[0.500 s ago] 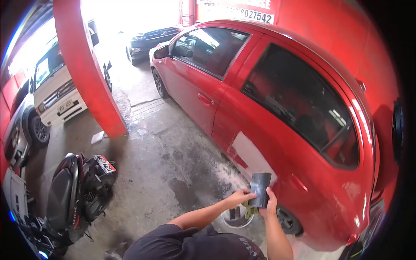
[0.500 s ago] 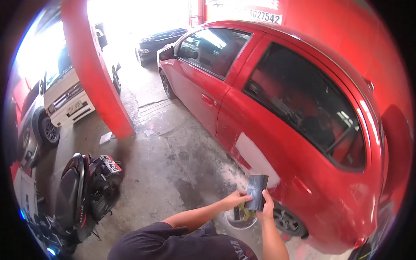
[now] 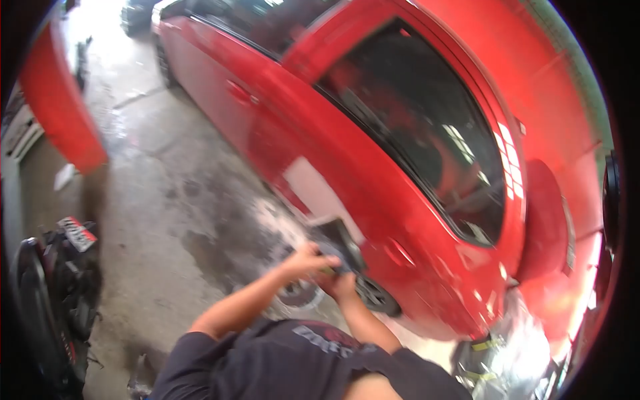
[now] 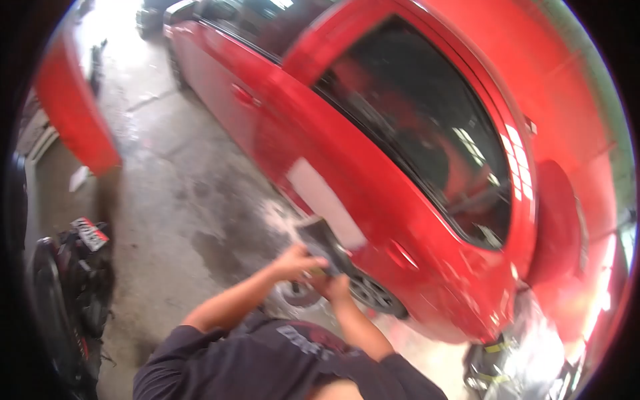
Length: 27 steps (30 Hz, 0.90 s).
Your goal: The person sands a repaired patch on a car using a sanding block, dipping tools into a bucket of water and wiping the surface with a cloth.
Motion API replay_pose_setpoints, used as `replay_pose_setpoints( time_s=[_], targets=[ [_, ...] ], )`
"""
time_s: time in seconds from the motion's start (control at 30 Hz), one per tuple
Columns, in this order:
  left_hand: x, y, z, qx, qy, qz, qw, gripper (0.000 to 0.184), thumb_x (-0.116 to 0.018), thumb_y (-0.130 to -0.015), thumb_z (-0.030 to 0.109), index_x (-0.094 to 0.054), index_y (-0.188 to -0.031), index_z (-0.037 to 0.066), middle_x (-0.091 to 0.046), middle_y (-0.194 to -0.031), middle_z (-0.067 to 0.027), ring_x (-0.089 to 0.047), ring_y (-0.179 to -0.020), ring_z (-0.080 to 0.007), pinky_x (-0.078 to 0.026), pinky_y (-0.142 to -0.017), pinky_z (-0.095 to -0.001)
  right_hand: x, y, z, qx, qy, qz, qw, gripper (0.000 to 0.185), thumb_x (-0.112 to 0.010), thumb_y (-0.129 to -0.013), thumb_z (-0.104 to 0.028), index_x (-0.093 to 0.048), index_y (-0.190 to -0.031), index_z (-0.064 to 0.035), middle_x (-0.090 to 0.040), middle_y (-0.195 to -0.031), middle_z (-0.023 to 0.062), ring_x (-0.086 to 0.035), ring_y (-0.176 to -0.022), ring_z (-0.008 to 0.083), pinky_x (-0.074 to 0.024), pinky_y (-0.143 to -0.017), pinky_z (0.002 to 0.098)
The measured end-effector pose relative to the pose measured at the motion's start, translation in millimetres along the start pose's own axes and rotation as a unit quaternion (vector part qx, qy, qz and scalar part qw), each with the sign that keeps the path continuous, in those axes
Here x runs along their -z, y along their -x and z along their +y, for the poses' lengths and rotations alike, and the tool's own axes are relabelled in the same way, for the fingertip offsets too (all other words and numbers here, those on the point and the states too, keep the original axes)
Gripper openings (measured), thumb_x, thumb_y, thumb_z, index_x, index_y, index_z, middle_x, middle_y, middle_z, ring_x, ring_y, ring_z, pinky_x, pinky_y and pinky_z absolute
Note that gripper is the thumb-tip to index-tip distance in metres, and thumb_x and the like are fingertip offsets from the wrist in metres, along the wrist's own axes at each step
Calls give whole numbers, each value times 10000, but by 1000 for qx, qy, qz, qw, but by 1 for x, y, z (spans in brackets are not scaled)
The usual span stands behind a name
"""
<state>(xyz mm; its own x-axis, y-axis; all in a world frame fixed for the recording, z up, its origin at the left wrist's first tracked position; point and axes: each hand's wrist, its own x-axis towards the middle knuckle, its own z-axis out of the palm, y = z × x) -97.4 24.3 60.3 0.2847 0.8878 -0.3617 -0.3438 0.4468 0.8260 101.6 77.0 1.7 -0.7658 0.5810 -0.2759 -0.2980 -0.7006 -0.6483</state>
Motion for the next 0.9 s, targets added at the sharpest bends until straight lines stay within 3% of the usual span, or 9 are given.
replay_pose_setpoints(
  time_s=[0.17, 0.3, 0.37, 0.5, 0.6, 0.67, 0.73, 0.83, 0.9],
  targets=[
    [-3, 13, -1, -160, 83, 75, 981, 263, -740, -941, 129, -693, -1172, 12, -735, -1055, -40, -676, -941, -117, -556, -851, -300, -26, -35, -30, -115, 17, -5, 993, 643, -504, -1014, -561, -547, -1438, -79, -645, -1343, 131, -703, -1099, 304, -645, -776, 525],
    [-2, 15, -11, -264, 111, 134, 949, 266, -788, -877, 99, -755, -1101, -39, -573, -1302, -108, -547, -1235, -168, -468, -998, -312, -21, -49, -34, -21, 137, 7, 990, 497, -586, -1031, -386, -590, -1367, -20, -693, -1239, 111, -706, -1068, 263, -596, -924, 382],
    [4, 15, -8, -297, 91, 180, 933, 214, -771, -862, 54, -758, -1058, -31, -637, -1190, -71, -622, -1085, -148, -501, -912, -293, 36, -70, -36, -16, 160, 22, 987, 544, -627, -1006, -439, -579, -1388, -54, -683, -1239, 128, -704, -1023, 266, -602, -840, 401],
    [28, 4, -19, -326, 216, 279, 877, 171, -719, -853, 0, -743, -1023, 14, -748, -920, -23, -676, -815, -96, -539, -762, -273, -39, -92, -145, -63, 34, -50, 996, 532, -682, -974, -386, -558, -1393, -82, -665, -1225, 155, -693, -934, 279, -592, -643, 444],
    [58, -27, -56, -336, 240, 343, 844, 233, -709, -837, -5, -716, -1070, 3, -746, -948, -50, -683, -813, -115, -550, -743, -277, -41, -134, -238, -58, 239, -119, 962, 468, -774, -920, -289, -623, -1321, -98, -677, -1188, 111, -693, -928, 266, -584, -653, 417],
    [64, -61, -87, -320, 270, 403, 814, 264, -726, -826, 10, -697, -1089, -1, -740, -948, -53, -682, -808, -122, -553, -745, -280, -71, -168, -283, 97, 685, -180, 699, 391, -865, -836, -265, -707, -1150, -95, -689, -1129, 79, -697, -914, 252, -570, -723, 369],
    [63, -111, -125, -288, 284, 457, 792, 237, -746, -802, 29, -677, -1028, 15, -715, -892, -34, -659, -759, -113, -549, -718, -286, -86, -197, -303, 211, 852, -238, 417, 324, -891, -772, -222, -738, -1023, -87, -685, -1056, 58, -699, -907, 254, -553, -794, 342],
    [46, -186, -163, -250, 272, 506, 779, 222, -723, -775, 35, -680, -993, 22, -691, -833, -14, -635, -701, -100, -534, -658, -296, -59, -241, -306, 240, 897, -345, 138, 426, -893, -676, -257, -739, -1043, -103, -652, -1018, 74, -651, -926, 273, -523, -794, 407],
    [39, -228, -179, -228, 233, 538, 777, 251, -716, -767, 62, -674, -1005, -6, -690, -836, -11, -635, -699, -97, -525, -637, -294, -43, -251, -297, 267, 869, -410, 70, 455, -896, -661, -302, -736, -1035, -99, -645, -1015, 72, -628, -948, 276, -499, -799, 417]
  ],
)
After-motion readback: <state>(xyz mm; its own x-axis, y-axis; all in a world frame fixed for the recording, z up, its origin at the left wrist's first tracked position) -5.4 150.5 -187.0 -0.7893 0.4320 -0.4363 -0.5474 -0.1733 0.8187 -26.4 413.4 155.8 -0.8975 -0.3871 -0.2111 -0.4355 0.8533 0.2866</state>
